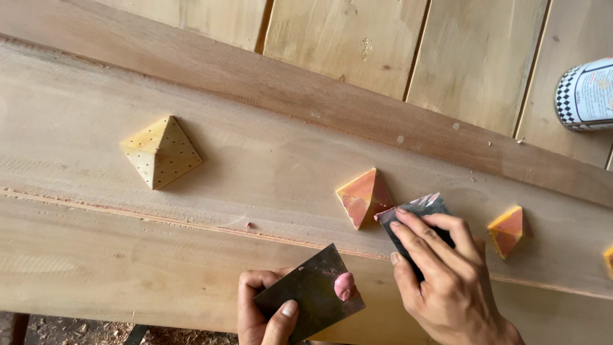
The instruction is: The person uses a putty knife to apply pink wood filler to small triangular wooden blocks attached to a larger wooden panel. They repeatedly scoop filler from a can and spread it onto the blocks, smoothing the surface.
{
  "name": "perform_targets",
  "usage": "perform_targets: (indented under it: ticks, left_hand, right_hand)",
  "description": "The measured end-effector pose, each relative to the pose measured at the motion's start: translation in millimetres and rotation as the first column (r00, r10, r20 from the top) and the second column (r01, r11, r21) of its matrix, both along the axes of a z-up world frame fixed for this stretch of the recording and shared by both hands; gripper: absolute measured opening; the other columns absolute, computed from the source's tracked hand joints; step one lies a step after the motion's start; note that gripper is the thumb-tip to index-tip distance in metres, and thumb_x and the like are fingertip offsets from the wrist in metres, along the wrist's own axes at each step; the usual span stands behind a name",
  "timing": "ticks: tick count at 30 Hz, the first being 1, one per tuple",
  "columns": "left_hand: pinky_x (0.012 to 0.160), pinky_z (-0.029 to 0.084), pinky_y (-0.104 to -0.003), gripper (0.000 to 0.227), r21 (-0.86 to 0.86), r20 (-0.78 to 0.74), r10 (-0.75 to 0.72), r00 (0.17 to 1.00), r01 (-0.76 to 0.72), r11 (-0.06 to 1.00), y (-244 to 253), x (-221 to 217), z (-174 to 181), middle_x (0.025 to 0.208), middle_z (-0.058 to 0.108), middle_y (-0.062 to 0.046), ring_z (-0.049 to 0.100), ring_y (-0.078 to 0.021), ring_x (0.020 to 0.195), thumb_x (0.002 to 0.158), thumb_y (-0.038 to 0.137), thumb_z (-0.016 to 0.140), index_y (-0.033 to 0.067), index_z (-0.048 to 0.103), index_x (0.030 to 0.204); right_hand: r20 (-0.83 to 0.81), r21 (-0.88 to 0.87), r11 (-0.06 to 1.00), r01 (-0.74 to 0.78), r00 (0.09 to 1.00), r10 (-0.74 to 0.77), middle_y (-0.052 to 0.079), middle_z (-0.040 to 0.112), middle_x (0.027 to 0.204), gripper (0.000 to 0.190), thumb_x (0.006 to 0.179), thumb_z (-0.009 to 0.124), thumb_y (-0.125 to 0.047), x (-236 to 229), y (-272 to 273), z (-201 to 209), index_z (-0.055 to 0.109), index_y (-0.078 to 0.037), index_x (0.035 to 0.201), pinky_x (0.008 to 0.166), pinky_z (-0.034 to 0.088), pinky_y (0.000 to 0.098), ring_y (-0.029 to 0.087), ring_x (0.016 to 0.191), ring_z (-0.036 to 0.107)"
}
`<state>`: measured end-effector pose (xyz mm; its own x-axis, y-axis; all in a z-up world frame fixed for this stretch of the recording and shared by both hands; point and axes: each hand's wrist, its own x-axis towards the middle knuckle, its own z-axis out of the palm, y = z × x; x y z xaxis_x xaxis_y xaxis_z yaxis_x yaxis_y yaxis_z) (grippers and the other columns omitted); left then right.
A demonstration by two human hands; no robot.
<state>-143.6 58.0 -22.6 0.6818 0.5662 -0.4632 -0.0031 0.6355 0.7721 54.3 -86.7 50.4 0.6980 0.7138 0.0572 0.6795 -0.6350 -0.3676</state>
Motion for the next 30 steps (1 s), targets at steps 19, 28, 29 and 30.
perform_targets:
  ticks: [19,28,29,30]
  left_hand:
    - [0.097,0.054,-0.05,0.03,-0.144,-0.047,0.004,0.999,-0.011,0.99,2,6,5,0.112,0.066,-0.029,0.069,-0.0319,0.107,0.079,-0.002,0.056,0.001,0.042,0.106]
    - [0.1,0.053,-0.049,0.027,-0.069,0.055,-0.068,0.996,0.072,0.995,5,1,-7,0.115,0.069,-0.03,0.068,-0.0314,0.109,0.084,-0.001,0.056,0.0008,0.042,0.106]
    - [0.099,0.052,-0.047,0.026,-0.046,0.047,-0.069,0.996,0.072,0.996,5,-1,-8,0.116,0.068,-0.03,0.065,-0.0287,0.108,0.085,-0.002,0.057,0.0004,0.043,0.107]
    - [0.099,0.05,-0.044,0.026,-0.024,0.038,-0.071,0.997,0.071,0.997,4,-2,-8,0.117,0.068,-0.03,0.063,-0.0259,0.107,0.086,-0.002,0.059,-0.0001,0.044,0.108]
  right_hand:
    - [0.164,-0.097,0.987,-0.13,0.976,0.145,0.005,0.073,0.125,0.035,0.077,0.075,-0.011,3,-5,-9,0.076,-0.005,0.111,0.093,0.037,0.0471,0.027,0.109,0.059]
    - [0.162,0.015,0.971,-0.237,0.959,0.231,0.007,0.07,0.13,0.035,0.082,0.075,-0.012,22,-24,-27,0.075,-0.003,0.116,0.098,0.037,0.0469,0.029,0.118,0.057]
    - [0.169,0.004,0.97,-0.243,0.956,0.239,0.007,0.07,0.131,0.035,0.082,0.074,-0.012,22,-25,-28,0.075,-0.003,0.116,0.098,0.037,0.0473,0.029,0.119,0.057]
    - [0.19,-0.016,0.971,-0.238,0.953,0.237,0.006,0.07,0.131,0.034,0.083,0.074,-0.012,22,-26,-29,0.075,-0.004,0.116,0.097,0.037,0.048,0.028,0.119,0.057]
